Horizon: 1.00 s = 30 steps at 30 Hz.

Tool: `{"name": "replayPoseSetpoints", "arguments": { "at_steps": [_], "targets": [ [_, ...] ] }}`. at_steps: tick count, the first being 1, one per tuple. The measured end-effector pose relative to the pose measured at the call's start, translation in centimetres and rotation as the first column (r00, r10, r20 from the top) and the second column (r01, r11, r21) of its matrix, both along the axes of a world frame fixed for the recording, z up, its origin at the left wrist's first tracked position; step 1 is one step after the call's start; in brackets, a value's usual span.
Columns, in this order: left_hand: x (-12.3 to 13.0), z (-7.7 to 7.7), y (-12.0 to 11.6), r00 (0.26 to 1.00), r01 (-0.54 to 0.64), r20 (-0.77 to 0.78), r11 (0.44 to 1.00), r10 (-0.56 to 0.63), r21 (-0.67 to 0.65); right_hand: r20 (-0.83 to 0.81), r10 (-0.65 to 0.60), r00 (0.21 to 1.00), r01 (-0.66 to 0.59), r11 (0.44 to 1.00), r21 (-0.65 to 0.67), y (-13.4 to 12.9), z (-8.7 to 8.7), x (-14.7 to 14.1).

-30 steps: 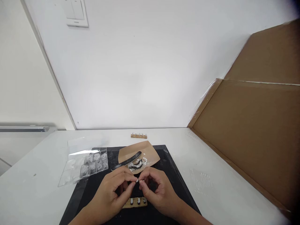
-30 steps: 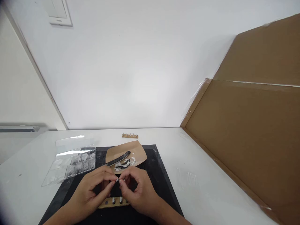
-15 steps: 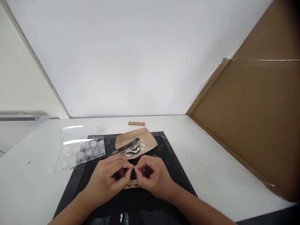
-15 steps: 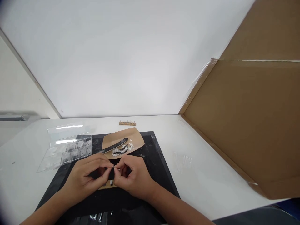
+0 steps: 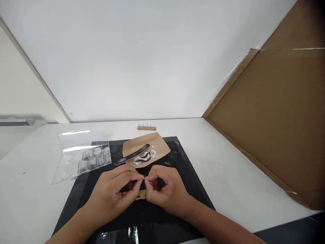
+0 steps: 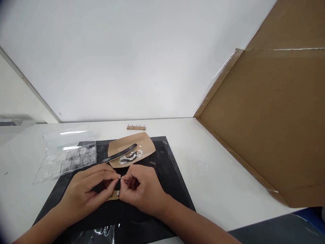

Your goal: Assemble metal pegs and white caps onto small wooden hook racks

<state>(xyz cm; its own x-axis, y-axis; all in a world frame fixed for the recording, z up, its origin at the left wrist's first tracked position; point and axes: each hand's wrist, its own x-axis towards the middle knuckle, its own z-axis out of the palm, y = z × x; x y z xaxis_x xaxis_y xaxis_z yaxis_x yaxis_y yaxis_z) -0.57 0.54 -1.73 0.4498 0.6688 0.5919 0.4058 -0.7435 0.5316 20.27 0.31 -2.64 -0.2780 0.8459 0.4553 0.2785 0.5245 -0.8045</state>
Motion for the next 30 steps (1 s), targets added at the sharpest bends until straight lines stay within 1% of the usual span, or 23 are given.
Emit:
{"name": "replayPoseSetpoints", "arguments": {
  "at_steps": [5, 11, 17, 22, 30],
  "targets": [
    [0.1, 0.2, -0.3, 0.999, -0.025, -0.031, 0.999, 0.024, -0.021, 0.000, -0.014, 1.000, 0.014, 1.000, -0.013, -0.2, 0.0, -0.1],
    [0.3, 0.6, -0.6, 0.999, -0.042, -0.026, 0.999, 0.041, -0.011, 0.005, -0.014, 1.000, 0.014, 0.999, -0.046, -0.3, -0.1, -0.2],
    [0.7, 0.7, -0.8, 0.995, -0.096, -0.011, 0.995, 0.096, 0.004, 0.005, 0.003, 1.000, -0.003, 0.997, -0.076, -0.5, 0.1, -0.3],
    [1.1, 0.8, -0.9, 0.991, -0.127, 0.028, 0.991, 0.129, -0.039, -0.007, 0.009, 1.000, -0.010, 0.995, -0.103, -0.6, 0.0, -0.3],
    [1.2, 1.1, -1.0, 0.988, -0.138, 0.047, 0.983, 0.145, -0.121, -0.044, 0.028, 0.999, -0.034, 0.987, -0.155, -0.5, -0.1, -0.3]
  ]
}}
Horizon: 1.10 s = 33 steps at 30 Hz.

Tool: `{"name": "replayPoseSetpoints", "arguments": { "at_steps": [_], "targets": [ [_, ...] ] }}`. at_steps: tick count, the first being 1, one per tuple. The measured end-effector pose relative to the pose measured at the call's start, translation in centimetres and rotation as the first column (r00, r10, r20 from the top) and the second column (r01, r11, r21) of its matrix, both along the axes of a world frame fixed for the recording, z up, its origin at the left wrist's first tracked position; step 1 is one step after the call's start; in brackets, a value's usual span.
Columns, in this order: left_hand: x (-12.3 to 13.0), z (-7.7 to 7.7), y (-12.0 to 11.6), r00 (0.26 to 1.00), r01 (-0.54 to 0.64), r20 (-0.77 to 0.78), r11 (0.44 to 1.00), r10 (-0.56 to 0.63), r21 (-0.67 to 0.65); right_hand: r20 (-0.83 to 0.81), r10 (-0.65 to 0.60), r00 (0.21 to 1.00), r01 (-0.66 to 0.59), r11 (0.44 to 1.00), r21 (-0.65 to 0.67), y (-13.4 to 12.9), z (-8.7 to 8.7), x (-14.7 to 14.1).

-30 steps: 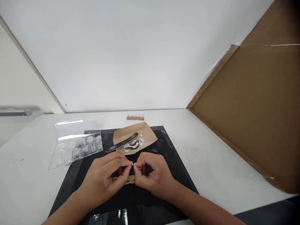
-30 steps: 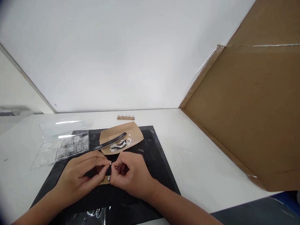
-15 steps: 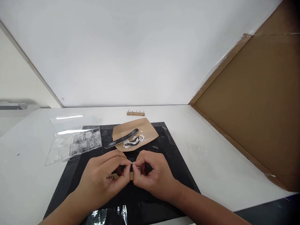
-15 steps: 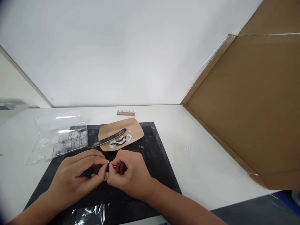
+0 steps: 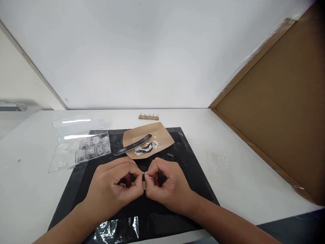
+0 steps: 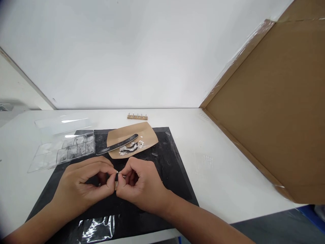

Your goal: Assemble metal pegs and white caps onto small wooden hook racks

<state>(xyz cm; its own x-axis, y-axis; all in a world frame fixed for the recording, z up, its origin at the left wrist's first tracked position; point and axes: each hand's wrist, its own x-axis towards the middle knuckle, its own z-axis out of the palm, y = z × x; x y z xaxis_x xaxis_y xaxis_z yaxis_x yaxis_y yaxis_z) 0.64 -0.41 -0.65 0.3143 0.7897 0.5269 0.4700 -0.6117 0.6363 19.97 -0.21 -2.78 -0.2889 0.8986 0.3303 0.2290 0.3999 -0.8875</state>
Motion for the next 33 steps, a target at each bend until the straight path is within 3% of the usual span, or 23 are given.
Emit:
{"name": "replayPoseSetpoints", "arguments": {
  "at_steps": [18, 33],
  "targets": [
    [-0.07, 0.35, 0.13, 0.999, -0.015, 0.025, 0.970, 0.021, -0.241, -0.066, 0.014, 0.998, -0.022, 0.992, -0.122, 0.13, 0.51, 0.20],
    [-0.13, 0.34, 0.12, 0.998, 0.010, -0.054, 0.999, -0.012, -0.038, 0.011, -0.013, 1.000, 0.013, 1.000, 0.006, 0.06, 0.61, 0.27]
  ]
}}
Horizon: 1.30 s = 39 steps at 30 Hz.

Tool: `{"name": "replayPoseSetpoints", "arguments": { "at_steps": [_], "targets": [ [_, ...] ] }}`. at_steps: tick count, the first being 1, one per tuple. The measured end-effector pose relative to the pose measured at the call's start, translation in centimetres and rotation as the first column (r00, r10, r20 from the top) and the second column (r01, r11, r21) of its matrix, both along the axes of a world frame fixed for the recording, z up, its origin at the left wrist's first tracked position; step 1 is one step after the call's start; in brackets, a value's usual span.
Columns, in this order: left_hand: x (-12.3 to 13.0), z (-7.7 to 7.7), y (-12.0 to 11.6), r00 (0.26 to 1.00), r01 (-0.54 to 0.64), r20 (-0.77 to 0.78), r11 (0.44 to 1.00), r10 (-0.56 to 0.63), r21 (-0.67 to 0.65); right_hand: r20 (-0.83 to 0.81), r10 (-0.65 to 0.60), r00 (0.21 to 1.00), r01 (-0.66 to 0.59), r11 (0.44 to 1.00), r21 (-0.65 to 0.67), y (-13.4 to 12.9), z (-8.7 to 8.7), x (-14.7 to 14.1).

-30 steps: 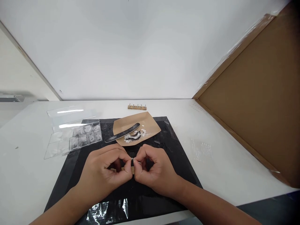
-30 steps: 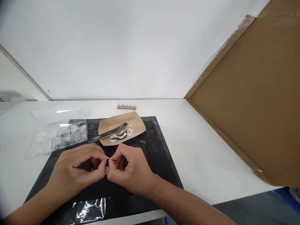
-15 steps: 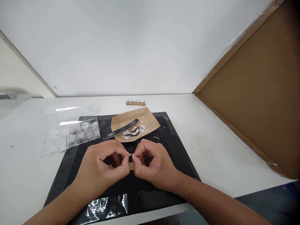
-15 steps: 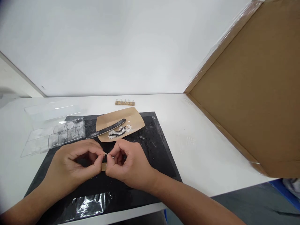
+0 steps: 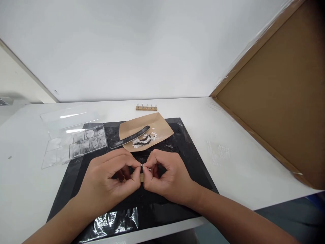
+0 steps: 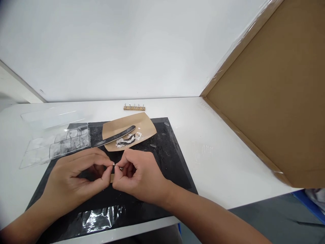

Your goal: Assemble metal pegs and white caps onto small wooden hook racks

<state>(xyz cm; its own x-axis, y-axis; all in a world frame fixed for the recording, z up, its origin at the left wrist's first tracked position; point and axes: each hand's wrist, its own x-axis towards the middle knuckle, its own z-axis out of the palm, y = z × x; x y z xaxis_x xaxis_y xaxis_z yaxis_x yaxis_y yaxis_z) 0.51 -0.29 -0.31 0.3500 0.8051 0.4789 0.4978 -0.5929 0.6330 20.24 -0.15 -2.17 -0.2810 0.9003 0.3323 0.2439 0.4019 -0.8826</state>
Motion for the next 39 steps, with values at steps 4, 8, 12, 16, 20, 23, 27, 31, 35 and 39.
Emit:
{"name": "replayPoseSetpoints", "arguments": {
  "at_steps": [4, 8, 12, 16, 20, 23, 27, 31, 35, 39],
  "targets": [
    [0.03, 0.13, 0.07, 1.000, 0.012, -0.018, 1.000, -0.012, 0.002, 0.023, -0.009, 1.000, 0.009, 1.000, 0.018, -0.03, 0.01, 0.09],
    [0.17, 0.24, 0.07, 1.000, 0.008, -0.025, 1.000, -0.007, 0.018, 0.038, -0.011, 0.999, 0.010, 1.000, 0.029, -0.04, 0.02, 0.05],
    [0.29, 0.38, -0.09, 1.000, -0.004, -0.030, 1.000, 0.005, 0.025, 0.028, -0.006, 1.000, 0.005, 1.000, 0.024, -0.02, -0.05, 0.00],
    [0.33, 0.42, -0.17, 1.000, -0.006, -0.022, 1.000, 0.006, -0.002, 0.019, 0.005, 1.000, -0.005, 1.000, -0.008, -0.03, -0.04, 0.00],
    [0.33, 0.42, -0.11, 1.000, -0.007, -0.004, 0.998, 0.007, -0.056, -0.003, 0.012, 1.000, -0.012, 0.999, -0.045, -0.09, 0.08, -0.04],
    [0.29, 0.44, -0.09, 1.000, -0.003, 0.015, 0.996, 0.005, -0.087, -0.019, 0.009, 1.000, -0.010, 0.998, -0.055, -0.11, 0.12, -0.10],
    [0.10, 0.50, -0.05, 0.999, 0.020, 0.048, 0.992, -0.014, -0.123, -0.030, -0.002, 1.000, 0.001, 0.999, -0.053, -0.05, 0.07, -0.07],
    [-0.17, 0.54, 0.25, 0.996, 0.068, 0.071, 0.982, -0.056, -0.179, -0.063, 0.003, 0.998, -0.007, 0.997, -0.072, 0.08, -0.04, 0.15],
    [-0.36, 0.48, 0.57, 0.992, 0.100, 0.092, 0.970, -0.082, -0.222, -0.102, 0.015, 0.995, -0.026, 0.993, -0.111, 0.24, -0.10, 0.34],
    [-0.37, 0.43, 0.58, 0.993, 0.094, 0.099, 0.967, -0.072, -0.238, -0.107, 0.015, 0.994, -0.024, 0.996, -0.087, 0.31, -0.04, 0.32]
  ]
}}
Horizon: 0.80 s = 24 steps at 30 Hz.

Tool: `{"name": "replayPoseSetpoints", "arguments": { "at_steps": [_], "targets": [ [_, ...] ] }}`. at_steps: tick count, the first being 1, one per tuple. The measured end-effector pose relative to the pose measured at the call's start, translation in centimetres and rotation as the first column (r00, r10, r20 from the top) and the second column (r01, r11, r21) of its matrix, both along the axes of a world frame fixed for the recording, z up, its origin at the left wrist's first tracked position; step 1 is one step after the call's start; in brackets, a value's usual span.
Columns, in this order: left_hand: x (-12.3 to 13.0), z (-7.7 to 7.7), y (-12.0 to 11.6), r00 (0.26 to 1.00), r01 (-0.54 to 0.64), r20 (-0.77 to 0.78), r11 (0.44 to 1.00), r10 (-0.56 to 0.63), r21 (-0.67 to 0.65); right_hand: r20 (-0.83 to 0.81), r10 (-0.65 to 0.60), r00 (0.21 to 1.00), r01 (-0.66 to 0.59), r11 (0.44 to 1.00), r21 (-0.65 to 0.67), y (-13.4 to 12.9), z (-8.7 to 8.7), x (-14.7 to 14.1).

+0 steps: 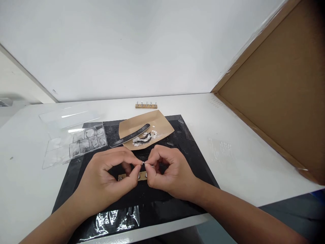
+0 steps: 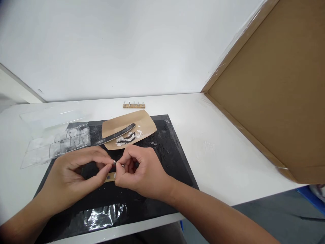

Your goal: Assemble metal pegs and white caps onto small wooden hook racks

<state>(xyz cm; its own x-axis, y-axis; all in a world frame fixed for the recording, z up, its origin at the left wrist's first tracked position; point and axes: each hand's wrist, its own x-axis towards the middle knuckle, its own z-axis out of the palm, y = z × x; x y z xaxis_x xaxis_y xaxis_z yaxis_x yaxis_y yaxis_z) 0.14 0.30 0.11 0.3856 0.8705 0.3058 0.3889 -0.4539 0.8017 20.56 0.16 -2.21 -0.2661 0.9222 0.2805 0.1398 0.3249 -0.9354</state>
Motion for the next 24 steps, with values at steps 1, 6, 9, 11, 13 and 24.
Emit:
{"name": "replayPoseSetpoints", "arguments": {
  "at_steps": [1, 6, 9, 11, 13, 24],
  "targets": [
    [0.02, 0.02, -0.04, 1.000, -0.003, -0.001, 1.000, 0.003, 0.004, 0.003, -0.004, 1.000, 0.004, 1.000, 0.013, -0.01, 0.01, -0.03],
    [0.12, 0.19, -0.35, 0.999, -0.029, -0.017, 0.999, 0.030, 0.042, 0.037, -0.023, 0.999, 0.021, 0.998, 0.067, -0.13, 0.07, -0.20],
    [0.21, 0.30, -0.43, 0.999, -0.042, -0.028, 0.997, 0.044, 0.069, 0.053, -0.032, 0.998, 0.028, 0.997, 0.070, -0.18, 0.09, -0.24],
    [0.27, 0.36, -0.41, 0.998, -0.045, -0.034, 0.996, 0.048, 0.081, 0.054, -0.030, 0.998, 0.026, 0.997, 0.074, -0.21, 0.09, -0.27],
    [0.30, 0.41, -0.38, 0.998, -0.046, -0.041, 0.995, 0.050, 0.091, 0.058, -0.025, 0.998, 0.021, 0.997, 0.076, -0.24, 0.10, -0.30],
    [0.47, 0.35, -0.30, 0.995, -0.062, -0.069, 0.990, 0.071, 0.125, 0.070, -0.031, 0.997, 0.025, 0.996, 0.080, -0.30, 0.33, -0.29]
  ]
}}
